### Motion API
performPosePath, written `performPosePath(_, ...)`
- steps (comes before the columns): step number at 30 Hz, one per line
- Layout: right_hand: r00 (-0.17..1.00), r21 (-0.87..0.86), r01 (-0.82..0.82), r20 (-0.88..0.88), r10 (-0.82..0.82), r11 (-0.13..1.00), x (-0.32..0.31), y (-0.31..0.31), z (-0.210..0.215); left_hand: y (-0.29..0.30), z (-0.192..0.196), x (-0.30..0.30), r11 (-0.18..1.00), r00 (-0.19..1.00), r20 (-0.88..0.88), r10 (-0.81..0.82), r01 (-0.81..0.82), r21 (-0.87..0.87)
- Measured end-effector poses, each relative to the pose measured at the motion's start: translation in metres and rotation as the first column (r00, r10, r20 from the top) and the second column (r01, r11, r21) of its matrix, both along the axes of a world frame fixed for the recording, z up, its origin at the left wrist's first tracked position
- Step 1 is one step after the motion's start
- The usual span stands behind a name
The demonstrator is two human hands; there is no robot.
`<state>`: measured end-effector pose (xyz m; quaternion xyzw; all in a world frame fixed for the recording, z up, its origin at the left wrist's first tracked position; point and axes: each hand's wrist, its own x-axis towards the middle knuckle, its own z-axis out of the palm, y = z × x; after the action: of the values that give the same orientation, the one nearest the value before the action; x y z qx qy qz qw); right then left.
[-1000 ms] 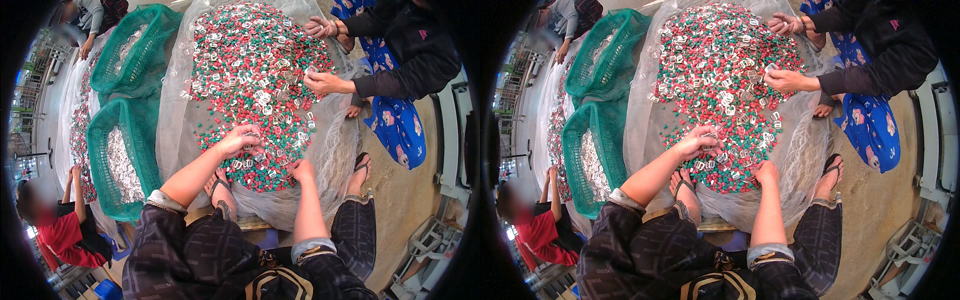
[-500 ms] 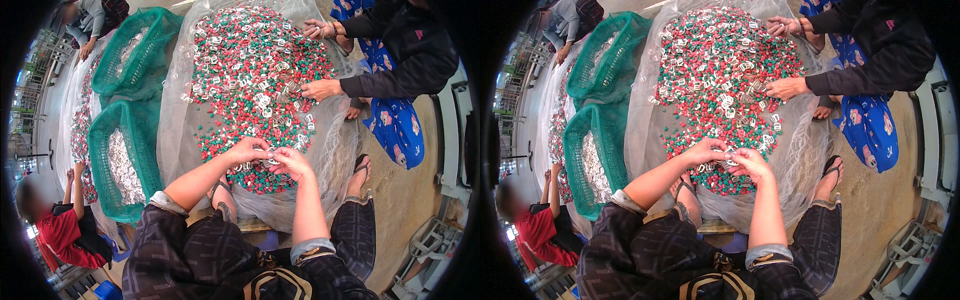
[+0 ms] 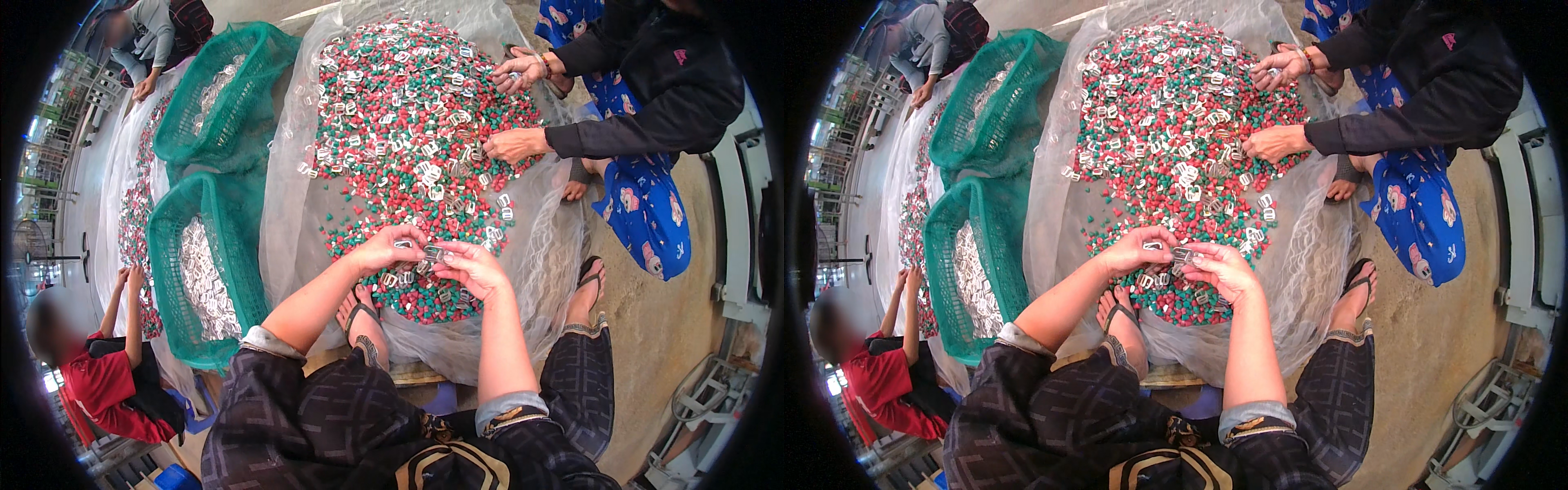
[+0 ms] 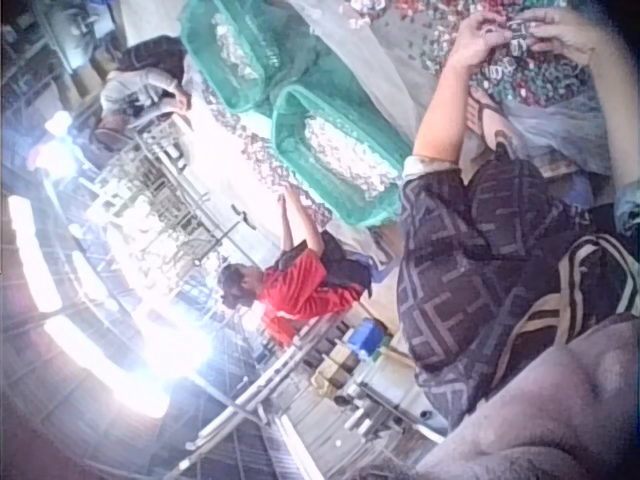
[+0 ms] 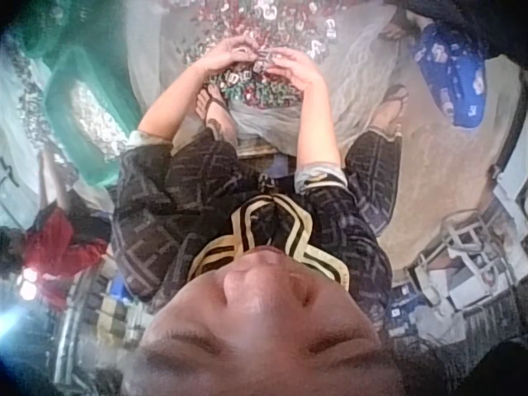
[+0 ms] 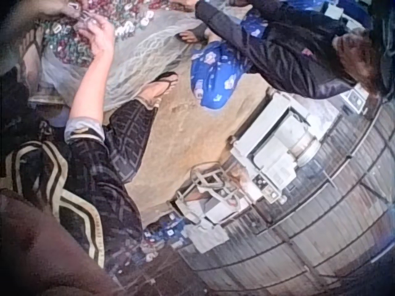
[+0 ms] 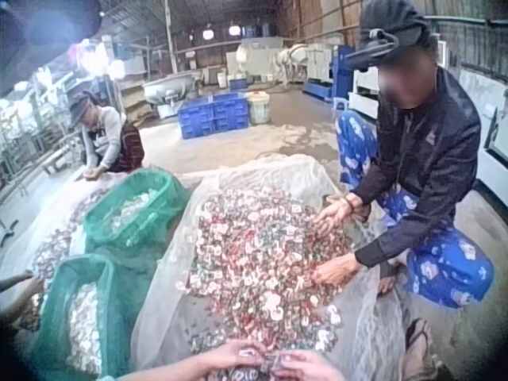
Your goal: The person sits on the floor and sorts small red, green, and white plastic bottle caps from a large pile on a sheet into green baskets. They pick up caps by hand and place them into the baskets.
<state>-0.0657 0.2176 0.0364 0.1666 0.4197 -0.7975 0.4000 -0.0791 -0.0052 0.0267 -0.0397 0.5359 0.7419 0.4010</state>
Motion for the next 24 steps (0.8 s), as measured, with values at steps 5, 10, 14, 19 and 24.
performPosePath(5,0.998,0.062,0.045,-0.048,-0.042,0.997,0.001,-0.004,-0.001,0.006,0.004,0.0,0.977,0.997,-0.065,-0.027,0.013,-0.213)
performPosePath(10,0.999,0.102,0.001,-0.047,0.004,0.995,-0.003,-0.002,-0.015,0.007,0.003,-0.003,0.966,0.989,-0.147,0.01,-0.047,-0.254)
performPosePath(14,0.997,0.03,0.017,-0.077,-0.015,0.999,-0.003,-0.008,0.001,0.013,0.01,0.0,0.966,0.96,-0.272,0.065,-0.129,-0.224)
performPosePath(19,0.987,0.076,-0.052,-0.147,0.062,0.996,-0.006,0.002,0.0,0.017,0.017,-0.008,0.967,0.877,-0.467,0.115,-0.206,-0.149)
performPosePath(24,0.991,0.147,0.013,-0.132,0.007,0.989,-0.005,0.007,-0.001,-0.001,0.033,-0.021,0.928,0.981,-0.04,0.191,-0.167,0.333)
